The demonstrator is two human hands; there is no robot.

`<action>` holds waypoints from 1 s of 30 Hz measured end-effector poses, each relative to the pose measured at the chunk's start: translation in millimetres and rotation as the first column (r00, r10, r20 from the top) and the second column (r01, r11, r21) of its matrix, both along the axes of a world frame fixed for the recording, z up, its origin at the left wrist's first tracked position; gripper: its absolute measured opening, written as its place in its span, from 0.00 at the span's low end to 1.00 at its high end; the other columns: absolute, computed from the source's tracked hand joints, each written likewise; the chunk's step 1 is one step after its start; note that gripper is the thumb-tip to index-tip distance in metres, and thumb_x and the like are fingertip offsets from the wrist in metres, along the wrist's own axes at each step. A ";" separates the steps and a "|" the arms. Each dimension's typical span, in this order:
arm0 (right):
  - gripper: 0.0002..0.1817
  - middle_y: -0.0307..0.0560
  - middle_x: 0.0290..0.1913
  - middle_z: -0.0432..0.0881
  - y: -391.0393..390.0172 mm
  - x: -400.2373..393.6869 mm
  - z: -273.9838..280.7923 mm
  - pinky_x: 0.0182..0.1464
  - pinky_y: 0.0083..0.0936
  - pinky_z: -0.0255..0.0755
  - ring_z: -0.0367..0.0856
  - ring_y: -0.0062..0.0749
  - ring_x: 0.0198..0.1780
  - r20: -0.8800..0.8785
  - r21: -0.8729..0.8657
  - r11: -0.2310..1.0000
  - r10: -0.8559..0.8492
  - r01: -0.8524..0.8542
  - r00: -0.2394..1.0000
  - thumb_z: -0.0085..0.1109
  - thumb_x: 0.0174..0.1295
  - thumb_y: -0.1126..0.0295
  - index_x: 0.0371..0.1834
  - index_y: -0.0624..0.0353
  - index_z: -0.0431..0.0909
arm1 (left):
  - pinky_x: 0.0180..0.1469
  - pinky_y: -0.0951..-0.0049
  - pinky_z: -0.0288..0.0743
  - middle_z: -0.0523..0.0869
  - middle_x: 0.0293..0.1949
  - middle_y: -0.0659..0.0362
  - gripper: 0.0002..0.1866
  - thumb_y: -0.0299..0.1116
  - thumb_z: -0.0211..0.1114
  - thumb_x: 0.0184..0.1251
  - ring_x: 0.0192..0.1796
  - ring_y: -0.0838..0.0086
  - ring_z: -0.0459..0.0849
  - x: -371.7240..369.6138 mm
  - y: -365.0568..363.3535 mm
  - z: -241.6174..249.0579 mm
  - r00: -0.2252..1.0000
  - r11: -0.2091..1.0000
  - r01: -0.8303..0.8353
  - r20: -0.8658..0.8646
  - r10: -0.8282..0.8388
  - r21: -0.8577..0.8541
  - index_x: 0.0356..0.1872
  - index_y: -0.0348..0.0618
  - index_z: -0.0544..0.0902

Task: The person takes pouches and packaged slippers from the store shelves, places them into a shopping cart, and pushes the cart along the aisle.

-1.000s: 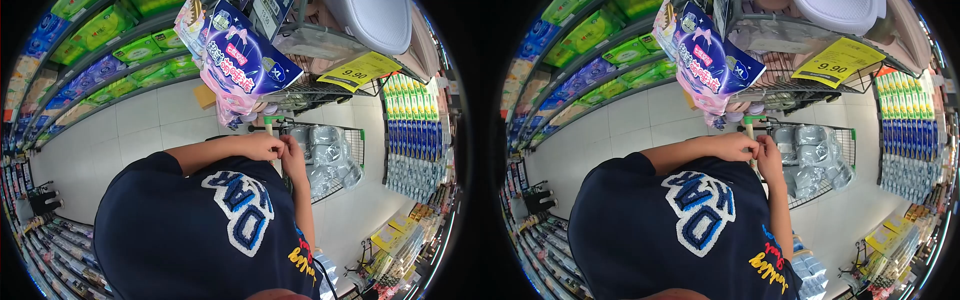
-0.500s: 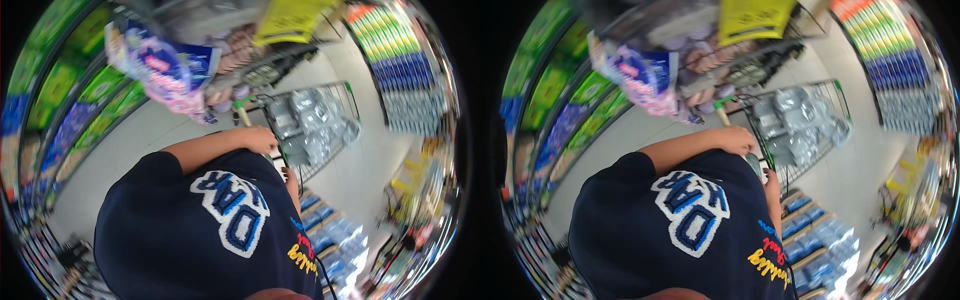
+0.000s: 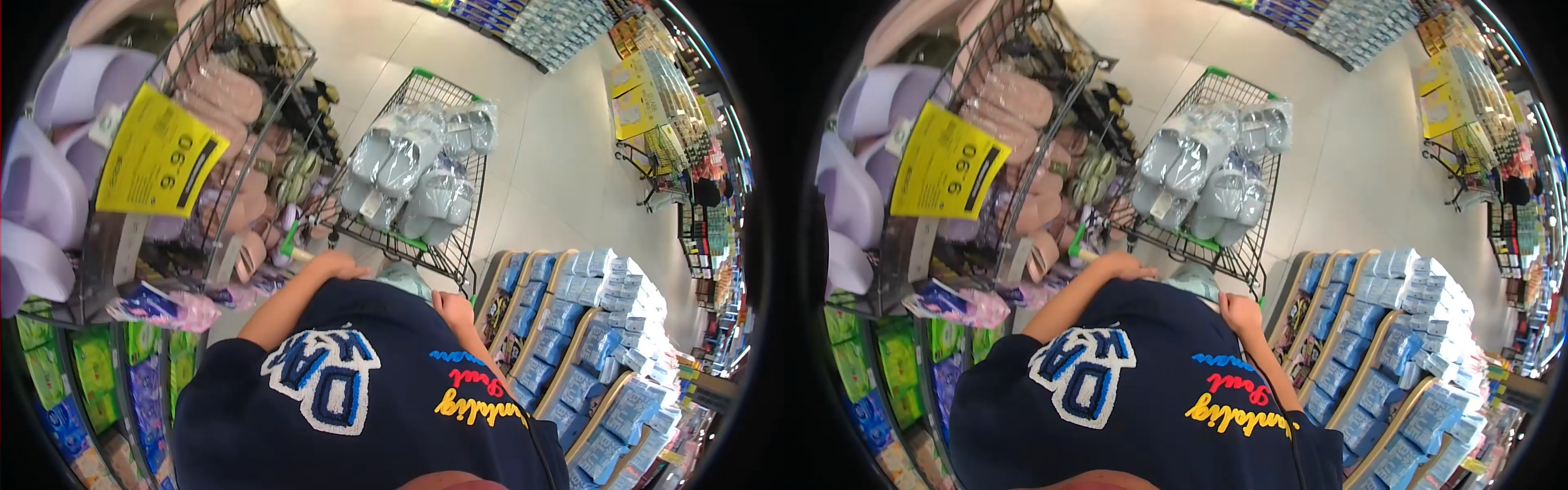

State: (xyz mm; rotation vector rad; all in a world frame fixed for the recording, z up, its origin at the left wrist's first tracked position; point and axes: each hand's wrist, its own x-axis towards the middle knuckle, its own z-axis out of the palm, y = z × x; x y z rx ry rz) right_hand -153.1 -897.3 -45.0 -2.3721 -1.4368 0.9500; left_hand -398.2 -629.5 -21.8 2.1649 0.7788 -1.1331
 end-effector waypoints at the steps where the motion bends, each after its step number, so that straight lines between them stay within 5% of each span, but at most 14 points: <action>1: 0.28 0.60 0.34 0.87 3.7 9.2 -0.4 0.46 0.55 0.79 0.86 0.62 0.41 -0.006 0.012 1.000 0.004 -0.004 1.000 0.42 0.75 0.46 0.35 0.54 0.88 | 0.65 0.53 0.75 0.88 0.56 0.46 0.46 0.76 0.41 0.70 0.61 0.47 0.84 7.8 3.2 -0.8 1.000 1.000 -0.019 -0.020 0.019 -0.022 0.49 0.42 0.91; 9: 0.26 0.57 0.36 0.88 40.6 88.5 -3.8 0.47 0.53 0.80 0.86 0.59 0.42 0.023 -0.035 0.998 0.056 -0.055 0.998 0.44 0.73 0.46 0.37 0.51 0.89 | 0.71 0.54 0.69 0.81 0.65 0.41 0.44 0.71 0.41 0.75 0.68 0.45 0.78 46.8 40.1 -40.5 0.996 0.995 -0.093 0.011 0.093 -0.038 0.62 0.40 0.84; 17: 0.26 0.56 0.36 0.89 93.1 158.6 -4.8 0.47 0.52 0.80 0.87 0.57 0.42 0.049 -0.060 0.993 0.107 -0.104 0.993 0.44 0.71 0.46 0.37 0.50 0.90 | 0.59 0.49 0.79 0.90 0.48 0.43 0.30 0.59 0.48 0.74 0.52 0.46 0.87 110.4 46.9 23.4 0.922 0.900 -0.345 0.276 0.271 0.268 0.49 0.46 0.90; 30: 0.25 0.56 0.41 0.89 219.9 284.8 -13.0 0.51 0.51 0.80 0.87 0.55 0.46 0.099 -0.142 0.962 0.247 -0.232 0.964 0.43 0.69 0.47 0.40 0.49 0.90 | 0.60 0.51 0.78 0.89 0.50 0.44 0.30 0.57 0.50 0.70 0.53 0.47 0.87 205.2 147.2 -20.9 0.892 0.900 -0.416 0.252 0.376 0.130 0.50 0.44 0.90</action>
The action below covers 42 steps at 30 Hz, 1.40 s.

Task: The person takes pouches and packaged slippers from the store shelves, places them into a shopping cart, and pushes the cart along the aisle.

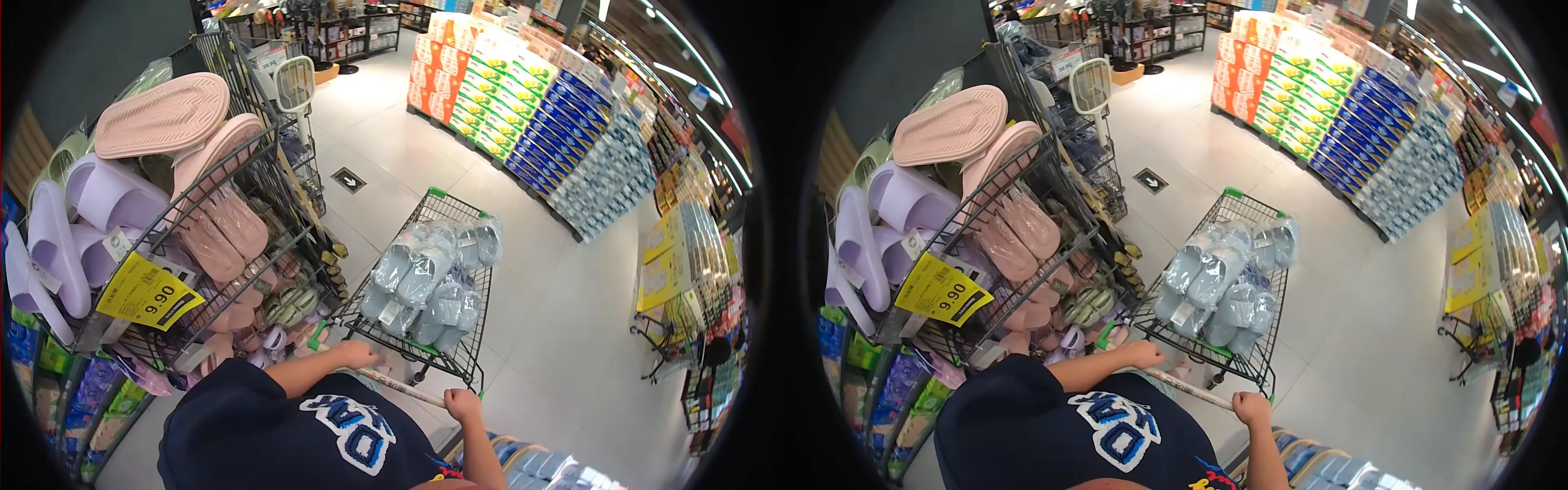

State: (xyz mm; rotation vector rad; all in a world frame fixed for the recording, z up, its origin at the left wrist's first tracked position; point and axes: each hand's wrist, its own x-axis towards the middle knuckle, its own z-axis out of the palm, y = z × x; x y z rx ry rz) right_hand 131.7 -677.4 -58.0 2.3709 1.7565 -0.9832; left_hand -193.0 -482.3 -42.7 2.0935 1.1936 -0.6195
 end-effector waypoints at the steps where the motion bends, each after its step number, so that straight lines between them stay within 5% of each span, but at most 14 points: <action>1: 0.26 0.56 0.41 0.89 9.7 9.1 2.0 0.51 0.51 0.80 0.87 0.56 0.47 0.007 -0.003 1.000 0.002 -0.002 1.000 0.43 0.69 0.47 0.40 0.50 0.90 | 0.60 0.51 0.78 0.89 0.50 0.44 0.30 0.57 0.50 0.70 0.53 0.47 0.87 7.9 10.1 -1.5 1.000 1.000 -0.006 0.000 0.006 -0.011 0.51 0.44 0.90; 15: 0.25 0.60 0.42 0.88 175.2 117.0 11.7 0.53 0.52 0.79 0.86 0.59 0.47 0.039 0.029 0.994 0.105 -0.106 0.994 0.43 0.68 0.50 0.40 0.52 0.89 | 0.61 0.49 0.78 0.89 0.53 0.43 0.32 0.58 0.52 0.69 0.56 0.46 0.87 99.9 130.3 23.5 0.978 0.978 -0.204 -0.053 0.202 -0.040 0.51 0.39 0.89; 23: 0.23 0.60 0.40 0.88 266.6 188.3 -16.0 0.51 0.53 0.79 0.86 0.59 0.45 0.105 0.052 0.965 0.252 -0.258 0.962 0.47 0.65 0.49 0.38 0.52 0.88 | 0.57 0.48 0.80 0.90 0.47 0.43 0.28 0.53 0.52 0.67 0.51 0.47 0.89 136.3 183.2 -18.8 0.966 0.966 -0.260 0.006 0.260 -0.010 0.44 0.39 0.90; 24: 0.24 0.59 0.41 0.88 278.6 197.2 -20.2 0.50 0.55 0.79 0.86 0.60 0.45 0.090 0.034 0.961 0.269 -0.273 0.959 0.45 0.67 0.49 0.38 0.52 0.89 | 0.48 0.50 0.83 0.91 0.36 0.47 0.26 0.55 0.56 0.65 0.41 0.50 0.90 137.7 186.3 -37.8 0.951 0.949 -0.308 0.067 0.303 0.069 0.36 0.44 0.92; 30: 0.21 0.57 0.36 0.88 366.2 232.0 -2.0 0.45 0.52 0.80 0.86 0.57 0.42 0.035 0.093 0.939 0.328 -0.330 0.944 0.49 0.66 0.52 0.34 0.52 0.88 | 0.55 0.50 0.81 0.90 0.44 0.42 0.25 0.51 0.56 0.66 0.49 0.46 0.88 175.3 232.8 -8.2 0.886 0.888 -0.459 0.079 0.457 0.003 0.43 0.40 0.90; 42: 0.21 0.56 0.36 0.88 564.9 291.1 6.5 0.47 0.50 0.81 0.87 0.56 0.42 0.027 0.112 0.870 0.480 -0.480 0.877 0.48 0.66 0.52 0.35 0.51 0.89 | 0.50 0.47 0.80 0.89 0.40 0.44 0.18 0.47 0.55 0.69 0.45 0.44 0.87 239.3 346.5 12.7 0.747 0.712 -0.664 0.222 0.626 0.227 0.39 0.45 0.86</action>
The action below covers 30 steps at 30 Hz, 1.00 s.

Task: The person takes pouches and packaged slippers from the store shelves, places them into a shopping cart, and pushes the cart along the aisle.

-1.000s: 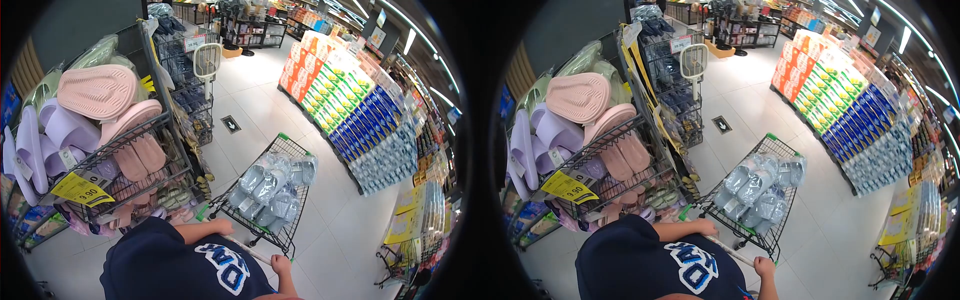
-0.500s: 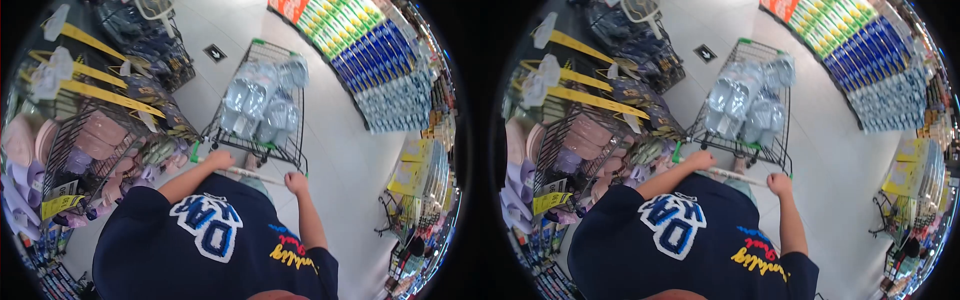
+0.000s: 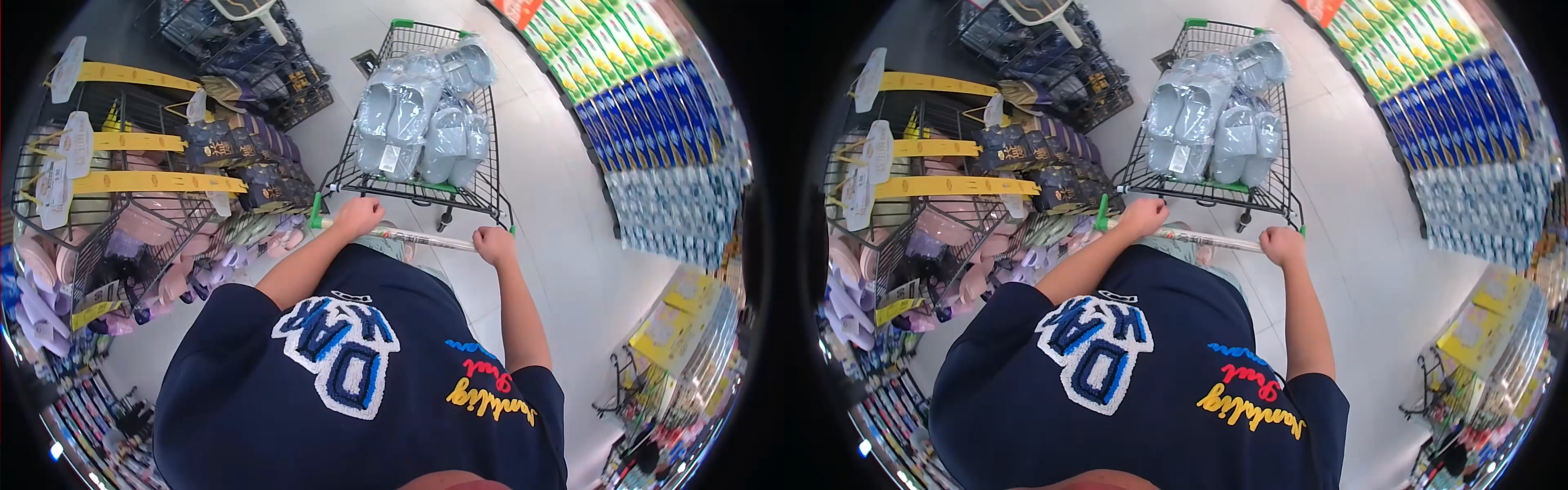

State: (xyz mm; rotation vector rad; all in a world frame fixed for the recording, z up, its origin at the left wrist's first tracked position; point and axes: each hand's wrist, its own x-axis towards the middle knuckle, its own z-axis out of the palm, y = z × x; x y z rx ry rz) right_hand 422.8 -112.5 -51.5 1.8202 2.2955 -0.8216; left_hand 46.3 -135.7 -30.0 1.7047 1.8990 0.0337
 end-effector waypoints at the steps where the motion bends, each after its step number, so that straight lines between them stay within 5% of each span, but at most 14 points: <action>1: 0.22 0.56 0.36 0.89 18.0 0.5 2.2 0.47 0.50 0.81 0.87 0.56 0.42 0.003 0.003 1.000 0.016 -0.016 1.000 0.47 0.66 0.52 0.35 0.51 0.89 | 0.51 0.47 0.80 0.89 0.41 0.45 0.19 0.48 0.56 0.69 0.46 0.45 0.87 3.5 13.4 6.2 1.000 0.999 -0.015 -0.007 0.015 -0.030 0.40 0.45 0.87; 10: 0.21 0.56 0.38 0.89 161.8 13.7 4.1 0.49 0.51 0.81 0.87 0.57 0.44 0.038 -0.024 0.995 0.096 -0.095 0.995 0.49 0.64 0.52 0.35 0.51 0.90 | 0.54 0.51 0.81 0.90 0.46 0.47 0.21 0.49 0.56 0.67 0.50 0.49 0.88 24.1 127.7 17.9 0.999 0.985 -0.036 -0.010 0.034 -0.167 0.45 0.47 0.90; 15: 0.19 0.57 0.37 0.88 243.9 20.8 13.6 0.48 0.50 0.81 0.86 0.56 0.43 0.054 0.013 0.992 0.128 -0.129 0.990 0.50 0.62 0.54 0.34 0.51 0.89 | 0.59 0.51 0.79 0.89 0.50 0.44 0.25 0.52 0.55 0.67 0.53 0.49 0.88 26.9 202.0 -14.5 0.998 0.941 0.056 0.028 -0.049 -0.334 0.49 0.45 0.90; 22: 0.20 0.56 0.39 0.89 356.5 25.7 8.9 0.50 0.49 0.81 0.87 0.55 0.45 0.077 0.002 0.979 0.203 -0.204 0.976 0.50 0.62 0.52 0.37 0.49 0.90 | 0.63 0.52 0.77 0.87 0.55 0.40 0.33 0.59 0.52 0.68 0.56 0.45 0.86 26.8 295.9 -47.9 0.994 0.935 0.097 0.086 -0.072 -0.341 0.51 0.39 0.89; 30: 0.21 0.55 0.40 0.89 479.5 17.7 8.3 0.51 0.49 0.81 0.87 0.55 0.46 0.068 0.000 0.963 0.268 -0.269 0.961 0.49 0.62 0.52 0.38 0.50 0.90 | 0.58 0.50 0.79 0.89 0.50 0.42 0.30 0.55 0.51 0.66 0.54 0.49 0.88 25.8 387.7 -2.9 0.996 0.941 -0.033 0.067 0.059 -0.338 0.45 0.38 0.90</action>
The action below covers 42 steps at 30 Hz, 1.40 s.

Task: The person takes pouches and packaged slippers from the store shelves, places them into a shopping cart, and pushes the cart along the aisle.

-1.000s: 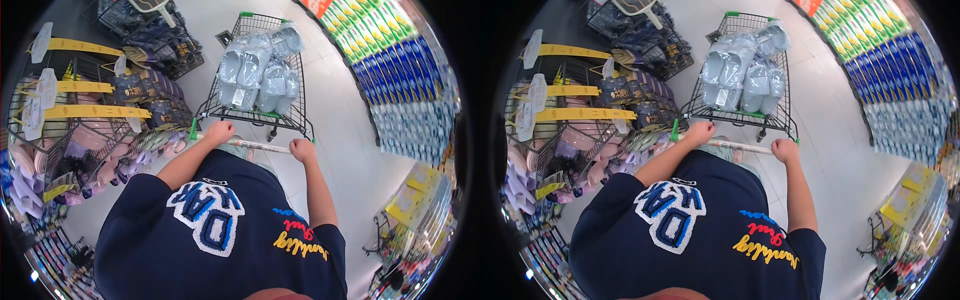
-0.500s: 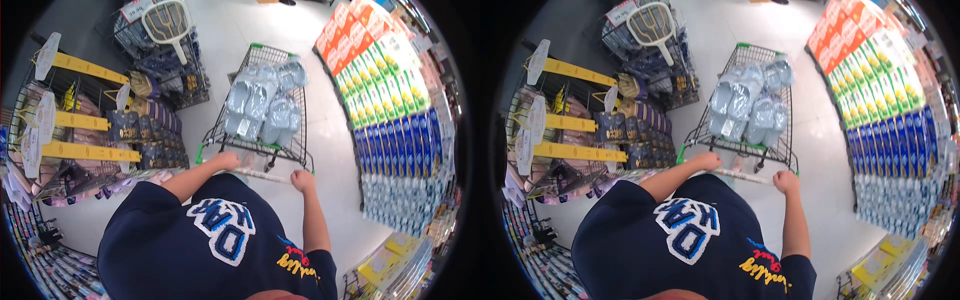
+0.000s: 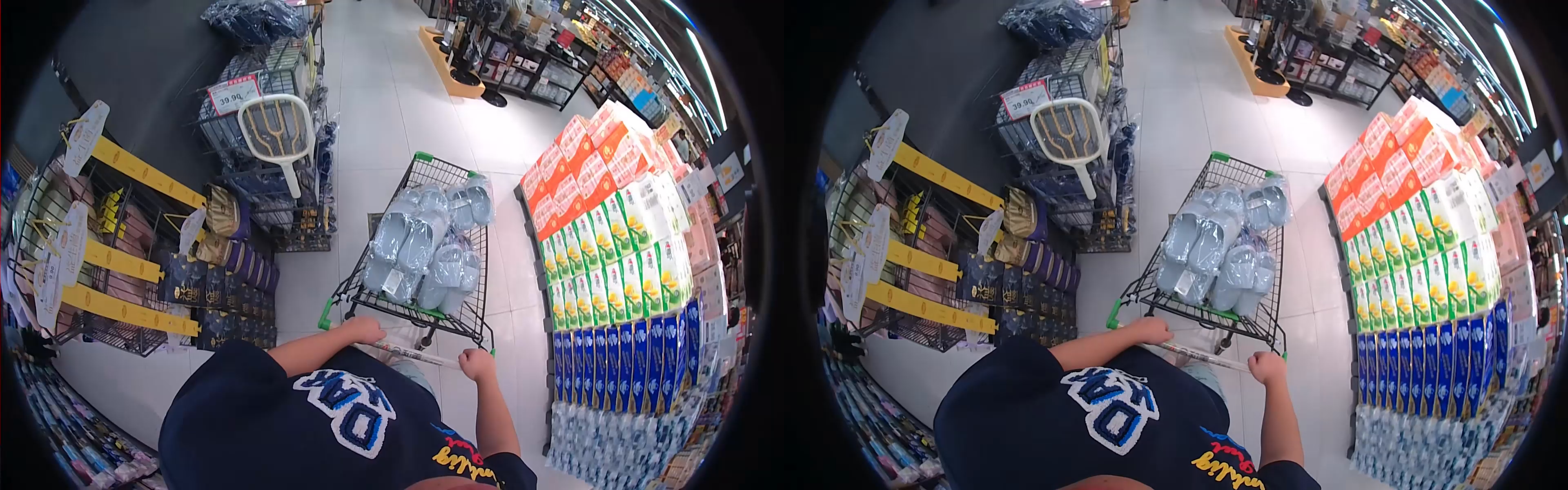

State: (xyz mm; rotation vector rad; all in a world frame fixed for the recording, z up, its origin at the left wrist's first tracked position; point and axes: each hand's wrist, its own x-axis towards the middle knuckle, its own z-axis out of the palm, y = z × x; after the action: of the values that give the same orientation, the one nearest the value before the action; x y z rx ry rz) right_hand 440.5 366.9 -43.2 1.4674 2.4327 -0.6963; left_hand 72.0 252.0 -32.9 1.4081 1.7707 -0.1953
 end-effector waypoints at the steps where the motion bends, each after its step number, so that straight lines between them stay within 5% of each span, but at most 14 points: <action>1: 0.21 0.55 0.41 0.89 13.9 -3.0 5.1 0.51 0.49 0.81 0.87 0.55 0.46 0.004 -0.004 1.000 0.004 -0.004 1.000 0.49 0.62 0.52 0.38 0.50 0.90 | 0.58 0.49 0.79 0.89 0.50 0.42 0.30 0.54 0.51 0.66 0.54 0.49 0.88 -0.6 11.3 -2.1 1.000 1.000 -0.001 -0.008 0.001 0.014 0.45 0.39 0.90; 24: 0.22 0.56 0.44 0.89 320.8 -134.8 28.3 0.54 0.48 0.80 0.86 0.56 0.49 0.031 -0.037 0.966 0.258 -0.257 0.966 0.47 0.62 0.52 0.41 0.50 0.90 | 0.63 0.54 0.77 0.89 0.56 0.49 0.29 0.60 0.53 0.69 0.59 0.53 0.86 -99.3 244.6 7.4 0.971 0.970 -0.237 -0.041 0.235 -0.051 0.56 0.52 0.89; 27: 0.22 0.57 0.44 0.89 346.0 -162.4 35.1 0.55 0.48 0.80 0.86 0.56 0.50 0.039 -0.027 0.970 0.242 -0.241 0.969 0.46 0.63 0.52 0.40 0.50 0.90 | 0.59 0.52 0.79 0.90 0.50 0.47 0.27 0.55 0.54 0.68 0.54 0.51 0.88 -123.3 263.1 -7.2 0.961 0.959 -0.268 -0.039 0.272 0.094 0.47 0.46 0.91; 39: 0.24 0.57 0.49 0.88 426.9 -269.0 33.7 0.58 0.48 0.78 0.85 0.55 0.54 0.103 -0.143 0.952 0.285 -0.269 0.953 0.46 0.63 0.50 0.46 0.51 0.89 | 0.54 0.49 0.80 0.90 0.42 0.47 0.20 0.49 0.57 0.67 0.47 0.51 0.89 -216.9 314.1 2.9 0.924 0.871 -0.375 0.059 0.377 0.317 0.44 0.47 0.90; 42: 0.24 0.57 0.47 0.89 439.6 -291.5 39.9 0.57 0.48 0.79 0.86 0.55 0.52 0.115 -0.133 0.948 0.303 -0.288 0.946 0.46 0.64 0.51 0.46 0.51 0.89 | 0.57 0.43 0.76 0.88 0.50 0.43 0.24 0.51 0.60 0.66 0.57 0.49 0.84 -233.1 296.6 35.5 0.972 0.921 -0.200 -0.050 0.230 0.334 0.50 0.41 0.86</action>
State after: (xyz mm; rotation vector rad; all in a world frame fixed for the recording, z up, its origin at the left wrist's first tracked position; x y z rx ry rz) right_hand 149.0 806.5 -3.3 1.0382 2.3936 -0.6362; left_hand -161.0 548.6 2.6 1.4338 2.0884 0.1654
